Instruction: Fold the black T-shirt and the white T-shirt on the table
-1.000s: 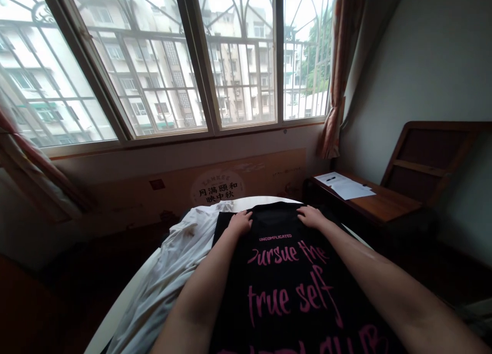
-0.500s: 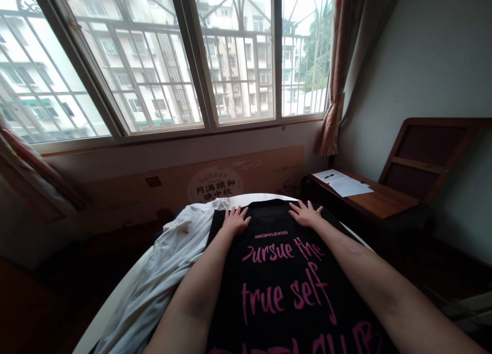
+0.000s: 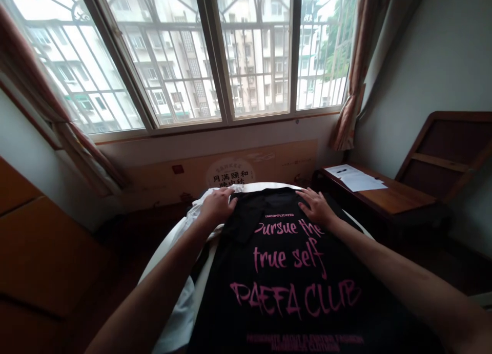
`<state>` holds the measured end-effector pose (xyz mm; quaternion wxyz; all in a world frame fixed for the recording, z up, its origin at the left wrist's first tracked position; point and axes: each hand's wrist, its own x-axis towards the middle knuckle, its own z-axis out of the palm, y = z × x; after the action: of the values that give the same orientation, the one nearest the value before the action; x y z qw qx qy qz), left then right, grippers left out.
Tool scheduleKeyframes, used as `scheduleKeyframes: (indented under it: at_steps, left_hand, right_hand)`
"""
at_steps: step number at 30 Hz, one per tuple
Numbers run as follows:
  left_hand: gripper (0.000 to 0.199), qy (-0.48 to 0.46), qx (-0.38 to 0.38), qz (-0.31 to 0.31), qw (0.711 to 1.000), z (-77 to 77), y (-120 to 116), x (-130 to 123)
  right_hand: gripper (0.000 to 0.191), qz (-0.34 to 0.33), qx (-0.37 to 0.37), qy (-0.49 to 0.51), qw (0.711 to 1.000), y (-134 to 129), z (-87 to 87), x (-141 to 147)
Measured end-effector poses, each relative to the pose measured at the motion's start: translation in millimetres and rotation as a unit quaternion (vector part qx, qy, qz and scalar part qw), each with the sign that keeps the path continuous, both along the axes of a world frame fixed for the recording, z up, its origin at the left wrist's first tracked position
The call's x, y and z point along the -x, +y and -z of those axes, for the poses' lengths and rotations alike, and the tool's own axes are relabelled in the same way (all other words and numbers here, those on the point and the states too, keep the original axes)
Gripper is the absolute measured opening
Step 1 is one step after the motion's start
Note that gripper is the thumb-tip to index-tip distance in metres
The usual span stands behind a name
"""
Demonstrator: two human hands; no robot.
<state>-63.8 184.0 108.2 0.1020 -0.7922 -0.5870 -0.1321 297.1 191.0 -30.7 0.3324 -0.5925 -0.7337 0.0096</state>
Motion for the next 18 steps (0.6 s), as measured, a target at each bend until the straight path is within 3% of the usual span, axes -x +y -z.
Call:
scheduleKeyframes:
  at_steps: [4, 7, 9, 12, 18]
  left_hand:
    - [0.033, 0.021, 0.112, -0.044, 0.992, -35.1, -92.3, 57.7]
    - [0.035, -0.004, 0.235, -0.053, 0.971, -38.2, -156.7, 89.9]
    - [0.036, -0.043, 0.276, -0.087, 0.956, -27.9, -196.3, 102.8]
    - [0.034, -0.084, 0.276, -0.131, 0.948, 0.1, -251.4, 111.7]
    - [0.029, -0.135, 0.311, -0.145, 0.930, 67.5, -348.0, 138.0]
  right_hand:
    - [0.039, -0.107, -0.003, -0.002, 0.994, -86.3, -16.6, 17.1]
    - [0.032, -0.213, 0.031, -0.012, 0.976, -155.6, -32.8, 43.4]
    - [0.031, -0.284, 0.080, -0.030, 0.955, -199.5, -44.8, 66.9]
    - [0.031, -0.372, 0.130, -0.054, 0.918, -257.2, -57.4, 104.9]
    - [0.023, -0.462, 0.127, -0.098, 0.872, -337.0, -51.8, 170.2]
